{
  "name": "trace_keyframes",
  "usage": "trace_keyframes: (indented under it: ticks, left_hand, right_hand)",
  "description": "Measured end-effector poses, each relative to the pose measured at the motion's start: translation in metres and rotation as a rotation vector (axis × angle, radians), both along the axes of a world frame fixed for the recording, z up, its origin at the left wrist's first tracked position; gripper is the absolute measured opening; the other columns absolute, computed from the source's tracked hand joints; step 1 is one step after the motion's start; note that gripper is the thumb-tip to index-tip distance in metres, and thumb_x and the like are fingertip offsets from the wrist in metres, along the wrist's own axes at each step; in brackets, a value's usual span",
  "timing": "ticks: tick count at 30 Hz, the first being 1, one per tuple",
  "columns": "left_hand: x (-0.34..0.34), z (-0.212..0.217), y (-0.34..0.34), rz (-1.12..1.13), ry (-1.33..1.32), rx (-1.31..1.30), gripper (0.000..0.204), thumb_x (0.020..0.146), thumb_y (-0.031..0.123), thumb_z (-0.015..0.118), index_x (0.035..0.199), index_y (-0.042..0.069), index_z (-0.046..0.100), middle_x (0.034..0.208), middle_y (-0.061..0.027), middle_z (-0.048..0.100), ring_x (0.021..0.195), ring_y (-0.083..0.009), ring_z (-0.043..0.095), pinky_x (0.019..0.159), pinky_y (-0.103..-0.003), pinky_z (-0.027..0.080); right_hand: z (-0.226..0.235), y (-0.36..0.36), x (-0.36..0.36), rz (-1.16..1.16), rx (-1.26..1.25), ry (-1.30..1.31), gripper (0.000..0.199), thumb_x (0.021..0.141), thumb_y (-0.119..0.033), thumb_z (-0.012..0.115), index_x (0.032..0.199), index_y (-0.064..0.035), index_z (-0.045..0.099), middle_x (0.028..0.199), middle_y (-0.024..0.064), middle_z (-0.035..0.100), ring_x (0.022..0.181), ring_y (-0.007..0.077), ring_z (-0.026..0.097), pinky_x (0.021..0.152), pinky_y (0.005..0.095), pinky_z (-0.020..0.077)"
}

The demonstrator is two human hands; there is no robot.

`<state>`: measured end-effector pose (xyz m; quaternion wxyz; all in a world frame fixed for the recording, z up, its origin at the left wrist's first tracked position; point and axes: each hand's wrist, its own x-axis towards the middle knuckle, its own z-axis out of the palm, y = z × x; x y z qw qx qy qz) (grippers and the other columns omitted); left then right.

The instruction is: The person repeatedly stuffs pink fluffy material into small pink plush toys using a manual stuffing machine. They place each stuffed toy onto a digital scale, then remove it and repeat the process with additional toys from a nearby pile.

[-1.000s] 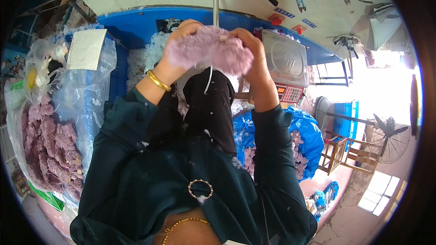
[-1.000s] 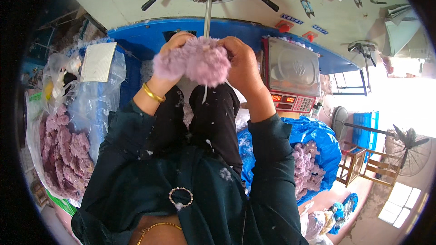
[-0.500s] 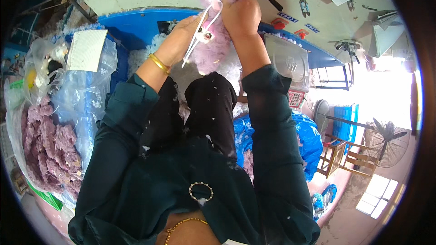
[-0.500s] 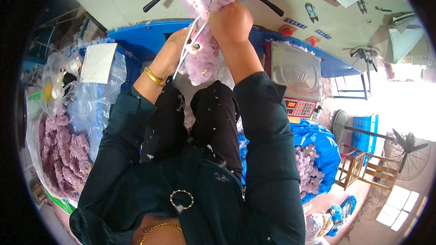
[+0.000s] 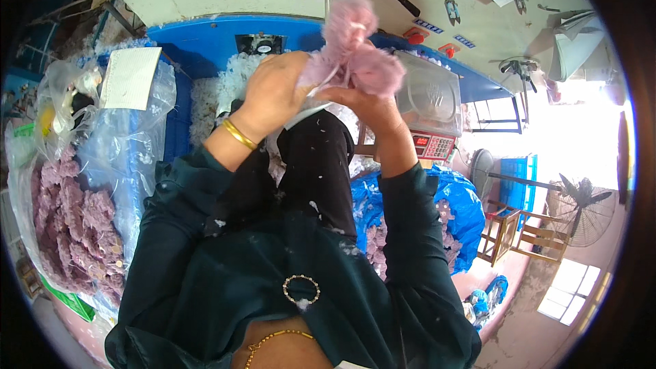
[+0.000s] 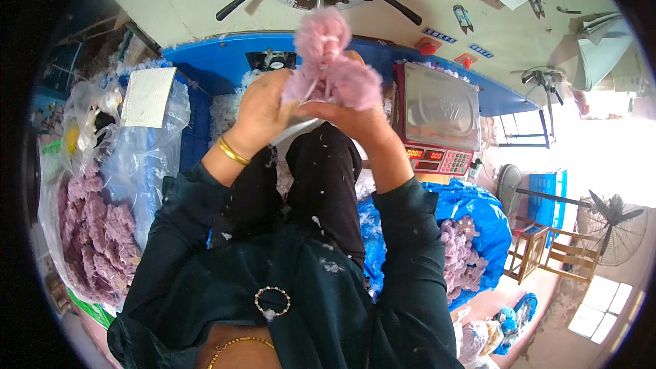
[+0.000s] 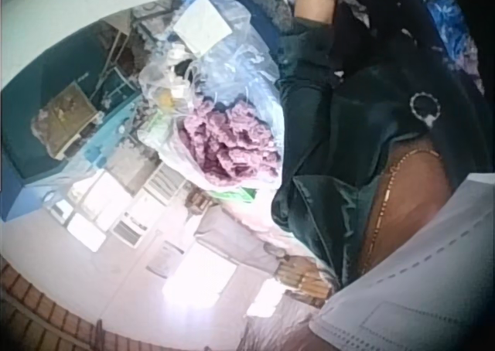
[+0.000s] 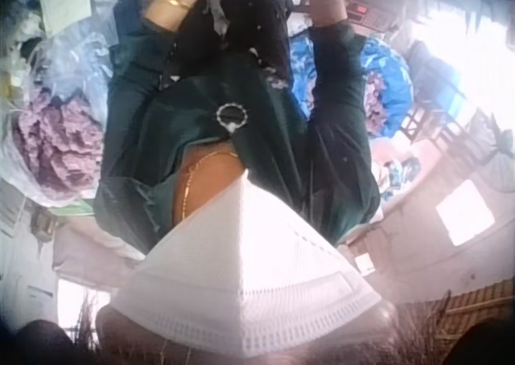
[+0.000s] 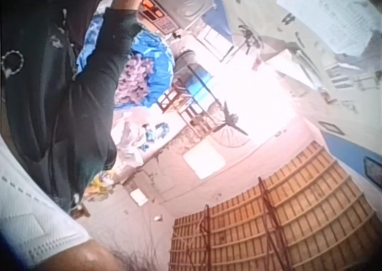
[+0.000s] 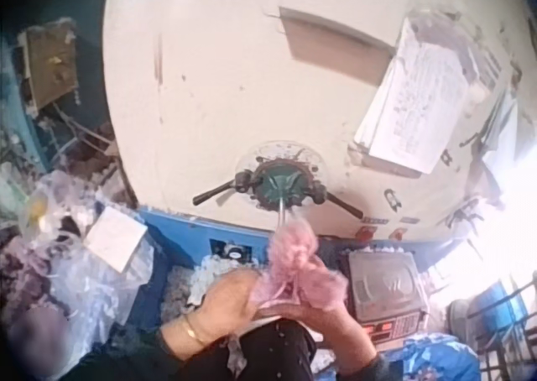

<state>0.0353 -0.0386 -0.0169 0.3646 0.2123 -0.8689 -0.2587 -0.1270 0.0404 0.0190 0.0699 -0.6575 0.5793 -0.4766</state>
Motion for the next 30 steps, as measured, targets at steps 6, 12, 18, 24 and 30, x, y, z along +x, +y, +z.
trace_keyframes:
  ticks: [6,12,18,24,30]
  left_hand:
    - [-0.023,0.013,0.019,0.18,-0.075,-0.069,0.029,0.071,0.009,0.066,0.093,-0.001,0.049,0.086,-0.0197,0.056,0.078,-0.0397,0.054,0.064,-0.044,0.044]
    - [-0.023,0.019,0.022,0.235,0.106,0.034,0.038,0.069,0.017,0.075,0.092,0.001,0.05,0.082,-0.0173,0.053,0.077,-0.0375,0.053,0.065,-0.041,0.044]
    - [0.002,0.007,0.028,0.105,0.14,0.119,0.036,0.07,0.019,0.074,0.093,0.0,0.053,0.085,-0.0173,0.056,0.081,-0.0381,0.054,0.071,-0.043,0.044]
    - [0.009,0.006,0.03,-0.182,0.438,1.009,0.028,0.093,0.022,0.055,0.106,-0.002,0.055,0.088,-0.0051,0.06,0.077,-0.0145,0.057,0.068,-0.029,0.046]
    - [0.006,-0.013,0.041,-0.152,0.453,1.12,0.038,0.1,0.026,0.038,0.124,-0.002,0.05,0.106,-0.0074,0.061,0.093,-0.0122,0.058,0.083,-0.026,0.047]
  right_hand:
    - [-0.012,-0.087,-0.006,-0.58,-0.19,-0.169,0.02,0.073,-0.02,0.065,0.082,-0.0018,0.062,0.08,0.0147,0.063,0.077,0.0374,0.061,0.07,0.0427,0.0482]
    - [0.001,-0.088,-0.013,-0.581,0.183,-0.287,0.031,0.075,-0.023,0.057,0.099,-0.003,0.059,0.092,0.0166,0.063,0.084,0.0311,0.062,0.076,0.0366,0.0478]
    - [0.021,-0.032,0.025,-0.436,0.209,-0.095,0.033,0.077,-0.018,0.058,0.108,-0.0084,0.057,0.091,0.0158,0.062,0.082,0.0297,0.062,0.074,0.0342,0.0479]
    - [-0.001,0.026,-0.021,0.16,0.457,-0.979,0.045,0.087,-0.033,0.063,0.11,0.0051,0.059,0.097,0.0071,0.065,0.084,0.0145,0.061,0.078,0.0278,0.0482]
    - [-0.026,0.039,0.012,0.444,0.548,-1.324,0.045,0.083,-0.033,0.069,0.107,0.0034,0.057,0.087,0.0029,0.062,0.065,0.0092,0.058,0.049,0.0203,0.0433]
